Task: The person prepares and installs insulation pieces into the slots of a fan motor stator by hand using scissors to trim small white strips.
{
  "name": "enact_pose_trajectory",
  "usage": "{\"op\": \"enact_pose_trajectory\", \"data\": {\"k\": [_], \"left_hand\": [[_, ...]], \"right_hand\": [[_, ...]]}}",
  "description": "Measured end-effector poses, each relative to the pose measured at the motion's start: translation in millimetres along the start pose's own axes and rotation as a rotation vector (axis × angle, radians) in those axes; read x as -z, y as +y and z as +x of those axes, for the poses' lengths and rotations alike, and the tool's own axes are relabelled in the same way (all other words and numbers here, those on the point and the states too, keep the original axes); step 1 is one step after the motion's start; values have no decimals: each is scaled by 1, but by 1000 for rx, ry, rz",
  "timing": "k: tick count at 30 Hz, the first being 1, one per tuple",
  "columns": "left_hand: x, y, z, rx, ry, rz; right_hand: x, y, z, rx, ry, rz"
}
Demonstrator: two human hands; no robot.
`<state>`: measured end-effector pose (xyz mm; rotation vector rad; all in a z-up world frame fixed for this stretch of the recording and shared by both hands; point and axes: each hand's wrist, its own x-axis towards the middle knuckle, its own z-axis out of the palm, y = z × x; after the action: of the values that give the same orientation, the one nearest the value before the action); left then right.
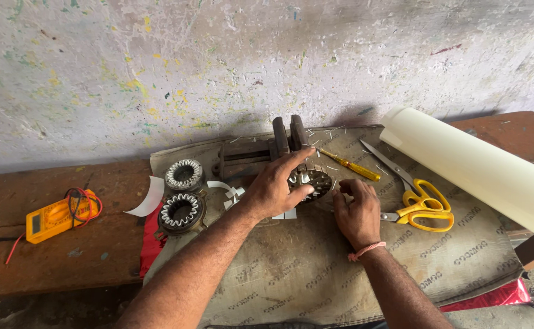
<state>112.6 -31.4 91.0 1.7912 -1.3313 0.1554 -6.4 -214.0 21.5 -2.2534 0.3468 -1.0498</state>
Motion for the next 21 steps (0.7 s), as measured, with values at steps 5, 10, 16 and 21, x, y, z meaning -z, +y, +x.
{"op": "enact_pose_trajectory", "data": {"k": [5,10,16,21], "left_hand": [[-8,-6,2,15,10,-28],[-20,-14,-3,131,124,-26],[-24,-19,-6,135,175,-1],[-23,-20,-8,79,164,26]], "right_hand": [[1,-3,1,-24,-19,11],[3,-4,1,-51,-40,20],[3,-6,2,-55,-43,7],[3,-6,3,-108,-82,-3]]}}
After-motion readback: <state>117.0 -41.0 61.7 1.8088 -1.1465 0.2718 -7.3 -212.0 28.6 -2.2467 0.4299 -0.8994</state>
